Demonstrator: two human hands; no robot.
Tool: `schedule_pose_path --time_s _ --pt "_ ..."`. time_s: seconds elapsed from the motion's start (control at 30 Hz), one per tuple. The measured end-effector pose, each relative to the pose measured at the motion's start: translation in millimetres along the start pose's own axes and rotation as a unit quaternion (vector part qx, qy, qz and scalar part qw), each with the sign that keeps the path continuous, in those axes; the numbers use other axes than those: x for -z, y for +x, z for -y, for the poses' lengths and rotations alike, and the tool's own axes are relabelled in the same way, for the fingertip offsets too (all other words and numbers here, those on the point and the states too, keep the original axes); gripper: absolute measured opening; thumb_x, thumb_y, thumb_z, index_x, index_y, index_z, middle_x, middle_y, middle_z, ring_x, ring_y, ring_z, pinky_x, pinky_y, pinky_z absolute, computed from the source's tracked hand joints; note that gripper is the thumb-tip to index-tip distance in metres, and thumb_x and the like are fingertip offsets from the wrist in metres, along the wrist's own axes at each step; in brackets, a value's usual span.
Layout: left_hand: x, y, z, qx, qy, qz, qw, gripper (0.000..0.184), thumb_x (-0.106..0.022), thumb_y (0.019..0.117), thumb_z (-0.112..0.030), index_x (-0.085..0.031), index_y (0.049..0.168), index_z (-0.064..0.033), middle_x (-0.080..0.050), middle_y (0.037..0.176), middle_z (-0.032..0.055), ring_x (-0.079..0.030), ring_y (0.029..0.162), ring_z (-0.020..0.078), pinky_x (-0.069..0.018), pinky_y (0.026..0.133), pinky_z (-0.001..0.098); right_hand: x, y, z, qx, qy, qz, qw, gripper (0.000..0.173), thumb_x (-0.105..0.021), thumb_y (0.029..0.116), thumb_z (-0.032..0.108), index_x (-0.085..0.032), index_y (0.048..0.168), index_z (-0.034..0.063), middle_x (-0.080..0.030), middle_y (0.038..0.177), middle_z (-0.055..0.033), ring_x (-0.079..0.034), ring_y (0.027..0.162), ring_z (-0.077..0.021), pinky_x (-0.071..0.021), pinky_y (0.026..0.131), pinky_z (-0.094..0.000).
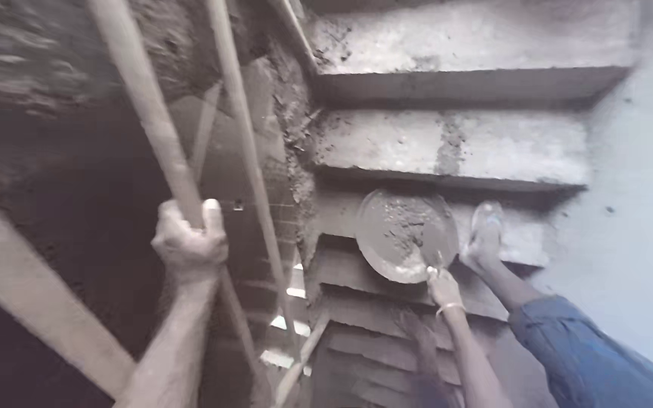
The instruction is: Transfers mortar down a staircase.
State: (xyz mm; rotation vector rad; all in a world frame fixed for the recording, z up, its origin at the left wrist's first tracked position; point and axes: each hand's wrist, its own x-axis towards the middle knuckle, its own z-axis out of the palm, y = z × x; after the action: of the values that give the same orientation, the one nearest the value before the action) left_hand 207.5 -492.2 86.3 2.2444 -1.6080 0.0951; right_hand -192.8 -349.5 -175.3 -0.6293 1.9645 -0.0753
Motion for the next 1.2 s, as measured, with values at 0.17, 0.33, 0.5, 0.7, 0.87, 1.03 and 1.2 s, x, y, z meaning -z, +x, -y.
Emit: schedule_pose_path --time_s 0.17,0.33,0.5,0.7,0.87,1.03,1.2 --pt "0 -1 1 0.035 -0.006 0.005 0.999 0.055 -0.052 0.1019 -0.04 -0.051 0.137 0.0019 -0.07 0.108 0.024 -0.071 0.093 0.0347 -0.055 0.085 0.0563 27 58 5 0.007 -0.055 0.023 0.998 0.05 -0.041 0.1106 0.037 -0.063 0.133 -0.0014 -0.061 0.138 -0.0251 -0.055 0.133 -0.0392 -0.0405 0.113 -0.0575" --pt "-2 -2 2 0.033 -0.003 0.005 0.999 0.057 -0.051 0.1029 -0.042 -0.049 0.14 0.001 -0.069 0.111 0.0233 -0.071 0.096 0.0343 -0.0549 0.087 0.0569 42 39 0 0.063 -0.129 0.083 0.986 0.051 -0.043 0.1084 0.042 -0.064 0.133 0.0035 -0.06 0.139 -0.0229 -0.053 0.134 -0.0388 -0.0399 0.113 -0.0586" --pt "-3 -1 4 0.029 -0.017 0.001 0.999 0.059 -0.051 0.1029 -0.045 -0.048 0.14 0.0001 -0.07 0.108 0.0212 -0.071 0.092 0.0309 -0.0563 0.085 0.0538 -18 17 -7 -0.108 0.186 0.013 0.976 0.045 -0.043 0.1105 0.038 -0.054 0.14 0.0063 -0.061 0.092 -0.015 -0.057 0.068 -0.0242 -0.0499 0.061 -0.0438" --pt "-2 0 0 0.019 -0.009 0.006 1.0 0.055 -0.05 0.1024 -0.043 -0.051 0.138 -0.0008 -0.071 0.102 0.0198 -0.071 0.086 0.0304 -0.0563 0.079 0.0545 -54 54 -62 -0.01 0.418 0.222 0.881 0.047 -0.031 0.1128 0.039 -0.06 0.091 0.0092 -0.042 0.052 0.0034 -0.036 0.038 -0.008 -0.035 0.036 -0.0246" --pt "-3 -1 1 0.019 -0.025 -0.025 0.999 0.047 -0.054 0.1027 -0.039 -0.055 0.133 -0.0028 -0.073 0.092 0.0118 -0.07 0.075 0.0216 -0.0573 0.07 0.0466 -50 41 9 0.145 0.501 0.244 0.818 0.046 -0.026 0.1087 0.03 -0.065 0.109 0.0057 -0.047 0.053 0.005 -0.04 0.036 -0.0054 -0.0395 0.033 -0.0231" --pt "-5 -2 3 0.002 -0.024 -0.026 0.999 0.045 -0.053 0.1023 -0.038 -0.057 0.129 -0.0012 -0.073 0.089 0.0073 -0.068 0.073 0.0132 -0.0564 0.068 0.0371 -45 -27 87 0.296 0.605 0.157 0.722 0.023 -0.043 0.1004 0.022 -0.056 0.113 0.0079 -0.051 0.057 0.0054 -0.048 0.039 -0.0076 -0.0476 0.038 -0.0254" --pt "-6 -1 4 -0.014 -0.019 -0.048 0.999 0.043 -0.055 0.101 -0.036 -0.061 0.124 -0.0004 -0.073 0.086 0.0061 -0.068 0.071 0.0088 -0.0563 0.067 0.031 -134 -61 176 0.297 0.485 -0.184 0.801 0.029 -0.049 0.1035 0.018 -0.05 0.12 -0.0061 -0.055 0.062 -0.0009 -0.056 0.045 -0.011 -0.0543 0.044 -0.0307"
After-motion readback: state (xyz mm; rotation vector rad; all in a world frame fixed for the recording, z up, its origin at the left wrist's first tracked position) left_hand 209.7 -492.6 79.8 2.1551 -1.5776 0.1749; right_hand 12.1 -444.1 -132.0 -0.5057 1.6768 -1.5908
